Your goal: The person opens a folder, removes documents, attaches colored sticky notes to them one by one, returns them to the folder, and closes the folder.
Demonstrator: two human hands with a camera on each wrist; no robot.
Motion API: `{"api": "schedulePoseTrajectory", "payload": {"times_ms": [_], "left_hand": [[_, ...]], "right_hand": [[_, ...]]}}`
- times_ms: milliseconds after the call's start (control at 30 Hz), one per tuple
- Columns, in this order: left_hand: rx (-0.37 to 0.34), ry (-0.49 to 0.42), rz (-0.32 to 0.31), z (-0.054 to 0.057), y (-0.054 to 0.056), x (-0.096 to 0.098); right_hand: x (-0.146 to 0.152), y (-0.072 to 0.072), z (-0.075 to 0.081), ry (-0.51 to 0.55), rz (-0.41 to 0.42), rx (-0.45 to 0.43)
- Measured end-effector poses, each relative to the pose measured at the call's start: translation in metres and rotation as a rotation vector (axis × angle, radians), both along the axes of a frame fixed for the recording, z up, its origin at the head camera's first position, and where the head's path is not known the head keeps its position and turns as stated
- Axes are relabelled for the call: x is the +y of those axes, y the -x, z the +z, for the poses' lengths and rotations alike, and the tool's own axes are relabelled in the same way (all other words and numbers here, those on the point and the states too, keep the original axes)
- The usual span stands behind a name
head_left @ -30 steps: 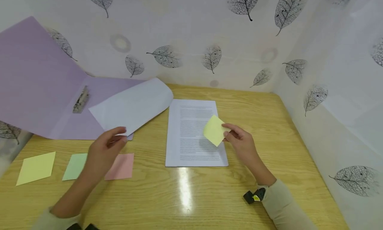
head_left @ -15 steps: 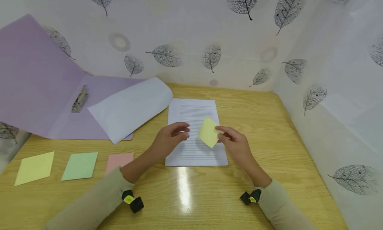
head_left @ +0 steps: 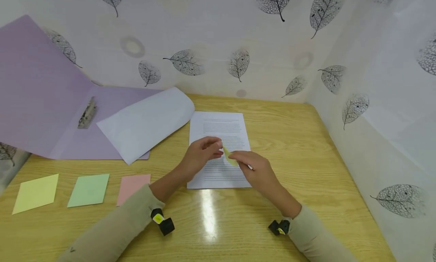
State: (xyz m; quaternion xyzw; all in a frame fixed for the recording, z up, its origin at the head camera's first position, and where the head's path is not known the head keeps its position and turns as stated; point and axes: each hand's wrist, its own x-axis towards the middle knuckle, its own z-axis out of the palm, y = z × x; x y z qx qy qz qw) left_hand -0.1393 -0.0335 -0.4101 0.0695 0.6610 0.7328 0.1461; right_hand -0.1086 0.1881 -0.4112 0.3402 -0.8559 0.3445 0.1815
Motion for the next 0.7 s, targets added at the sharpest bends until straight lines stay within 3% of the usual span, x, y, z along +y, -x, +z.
{"api": "schedulePoseTrajectory", "payload": {"times_ms": [100, 167, 267, 367, 433, 533, 700], "left_hand": [[-0.005, 0.01, 0.002, -0.002, 0.001, -0.003], [-0.005, 0.019, 0.006, -0.002, 0.003, -0.006], [0.007, 0.044, 0.021, -0.002, 0.004, -0.01], [0.035, 0.087, 0.035, -0.002, 0.004, -0.013], [0.053, 0.11, 0.038, -0.003, 0.005, -0.015], [0.067, 0.124, 0.028, -0.005, 0.005, -0.016], [0.104, 0.137, -0.021, -0.011, 0.007, -0.012]], "right_hand": [[-0.003, 0.0, 0.001, -0.047, 0.044, 0.051], [-0.003, 0.0, 0.001, -0.062, 0.086, 0.035], [-0.001, 0.0, 0.001, -0.052, 0.146, -0.068], [0.003, 0.002, 0.003, 0.004, 0.164, -0.225], [0.005, 0.005, 0.004, 0.042, 0.131, -0.32], [0.005, 0.01, 0.01, 0.05, 0.011, -0.386], [0.005, 0.02, 0.017, -0.039, -0.194, -0.371]]}}
